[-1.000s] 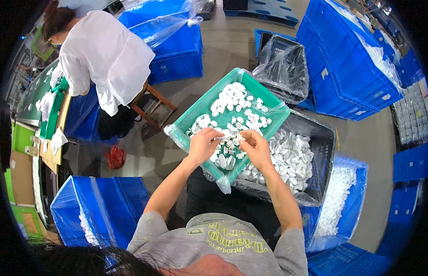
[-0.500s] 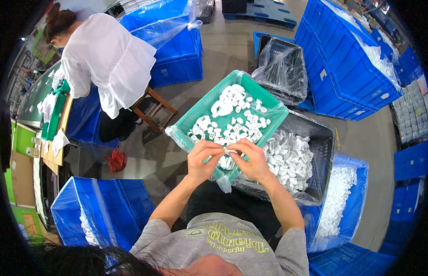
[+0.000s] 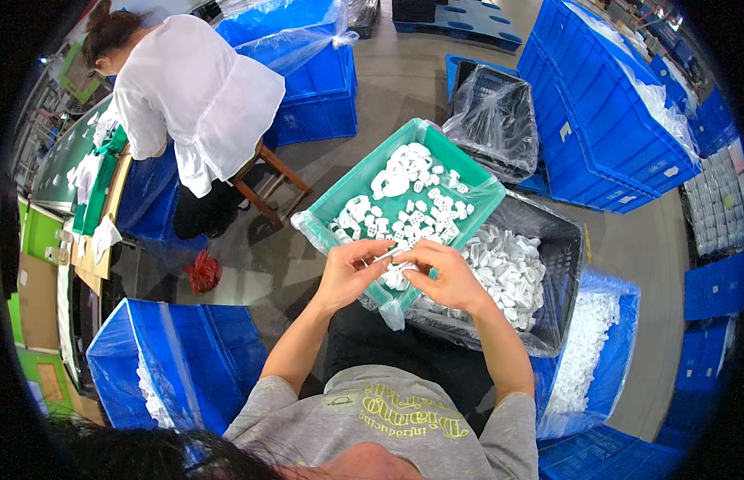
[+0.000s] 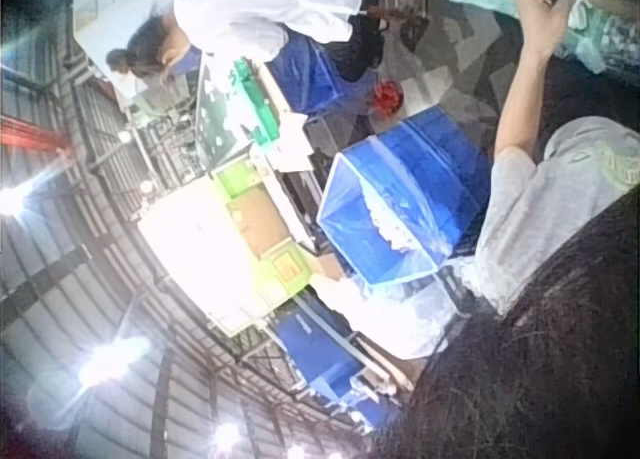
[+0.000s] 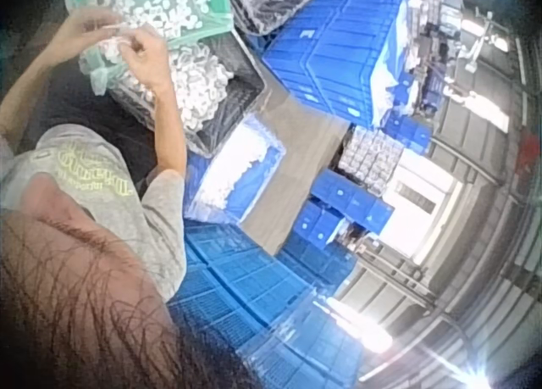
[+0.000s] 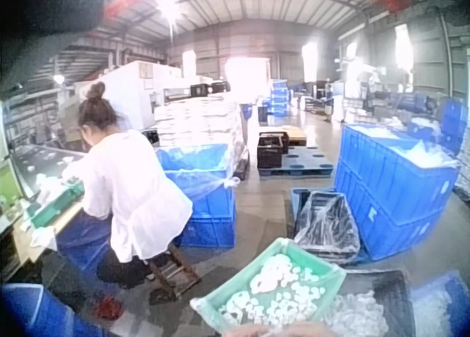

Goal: Manually assembling small white plastic lighting components from a bin.

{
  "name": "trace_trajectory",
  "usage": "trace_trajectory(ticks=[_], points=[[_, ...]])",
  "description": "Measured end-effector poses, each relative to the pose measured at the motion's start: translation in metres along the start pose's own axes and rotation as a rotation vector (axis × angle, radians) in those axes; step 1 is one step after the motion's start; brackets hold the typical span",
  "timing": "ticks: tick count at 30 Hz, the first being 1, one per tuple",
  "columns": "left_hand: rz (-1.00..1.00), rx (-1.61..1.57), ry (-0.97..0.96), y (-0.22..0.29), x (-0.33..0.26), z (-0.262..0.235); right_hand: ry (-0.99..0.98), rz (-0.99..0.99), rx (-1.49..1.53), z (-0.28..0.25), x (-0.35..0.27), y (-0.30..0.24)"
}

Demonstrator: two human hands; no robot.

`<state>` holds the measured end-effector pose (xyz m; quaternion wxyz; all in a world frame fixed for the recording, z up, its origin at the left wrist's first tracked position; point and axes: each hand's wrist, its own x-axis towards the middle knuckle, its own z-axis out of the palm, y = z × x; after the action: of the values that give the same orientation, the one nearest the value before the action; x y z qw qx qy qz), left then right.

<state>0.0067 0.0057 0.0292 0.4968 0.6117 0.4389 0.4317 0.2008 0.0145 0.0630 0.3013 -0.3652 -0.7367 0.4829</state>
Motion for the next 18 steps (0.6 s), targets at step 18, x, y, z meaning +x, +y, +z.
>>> trace_trajectory(ticks=[18], points=[[-0.402, -0.453, 0.263, -0.026, -0.002, 0.017, 0.404, 0.101, 0.383, 0.015, -0.013, 0.01]])
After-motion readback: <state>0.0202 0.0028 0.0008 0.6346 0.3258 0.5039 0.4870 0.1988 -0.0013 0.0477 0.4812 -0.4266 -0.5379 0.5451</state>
